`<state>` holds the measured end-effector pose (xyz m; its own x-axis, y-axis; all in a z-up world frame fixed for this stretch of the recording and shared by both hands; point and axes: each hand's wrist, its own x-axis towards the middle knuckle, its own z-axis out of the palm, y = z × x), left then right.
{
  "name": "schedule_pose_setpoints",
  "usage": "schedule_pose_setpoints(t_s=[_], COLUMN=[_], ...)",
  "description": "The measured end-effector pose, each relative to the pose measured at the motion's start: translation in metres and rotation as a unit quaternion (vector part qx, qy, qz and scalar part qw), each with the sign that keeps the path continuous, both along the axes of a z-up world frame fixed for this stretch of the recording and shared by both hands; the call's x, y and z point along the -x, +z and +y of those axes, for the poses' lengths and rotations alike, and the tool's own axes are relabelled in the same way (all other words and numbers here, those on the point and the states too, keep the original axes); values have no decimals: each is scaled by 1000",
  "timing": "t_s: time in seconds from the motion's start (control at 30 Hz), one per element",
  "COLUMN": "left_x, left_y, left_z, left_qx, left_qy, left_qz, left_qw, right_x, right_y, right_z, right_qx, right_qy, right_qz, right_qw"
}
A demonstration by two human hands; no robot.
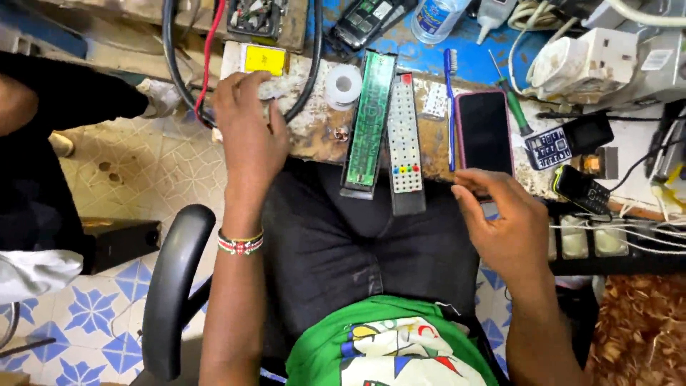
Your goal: The person holds a disassembled remote control and uses a small metal tool to press and adjust the rubber keypad membrane. They repeatedly test the buttons and reposition the membrane while seated at a cluttered electronics workbench.
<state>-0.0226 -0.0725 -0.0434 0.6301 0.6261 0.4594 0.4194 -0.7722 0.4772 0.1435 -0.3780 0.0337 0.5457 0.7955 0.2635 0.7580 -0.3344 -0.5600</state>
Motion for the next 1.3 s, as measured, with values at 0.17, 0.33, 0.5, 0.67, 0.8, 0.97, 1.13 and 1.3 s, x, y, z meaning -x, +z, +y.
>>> schedule_pose_setpoints(t_s=[0.17, 0.33, 0.5, 0.67, 0.8, 0.97, 1.13, 1.3], left_x=[5, 5, 0, 2, 3, -4, -19, -28], left_y=[12, 31, 37, 44, 50, 61, 58, 58], left_z=[-34, -81, -119, -131, -133, -145, -162, -168], left_qx=[1, 80, 180, 225, 253, 300, 569, 675], left_qy=[34, 58, 44, 28, 33, 8, -127, -145], left_qz=[-117, -193, -225, -235, -240, -227, -239, -256], left_qw=[993, 976, 956, 945, 937, 927, 776, 677], right_x=[-21, -44, -75, -111, -113, -90, -37, 4], right_y=[-28, -59, -71, -83, -88, -59, -13, -4], right_z=[6, 29, 69, 93, 93, 78, 47, 28], right_qx=[-16, -28, 1, 73, 97, -46, -186, -233], right_qy=[-38, -3, 5, 35, 47, 55, 62, 68], right_qz=[-26, -124, -153, -164, -115, -65, -30, 20], right_qw=[999, 992, 988, 983, 987, 995, 980, 970])
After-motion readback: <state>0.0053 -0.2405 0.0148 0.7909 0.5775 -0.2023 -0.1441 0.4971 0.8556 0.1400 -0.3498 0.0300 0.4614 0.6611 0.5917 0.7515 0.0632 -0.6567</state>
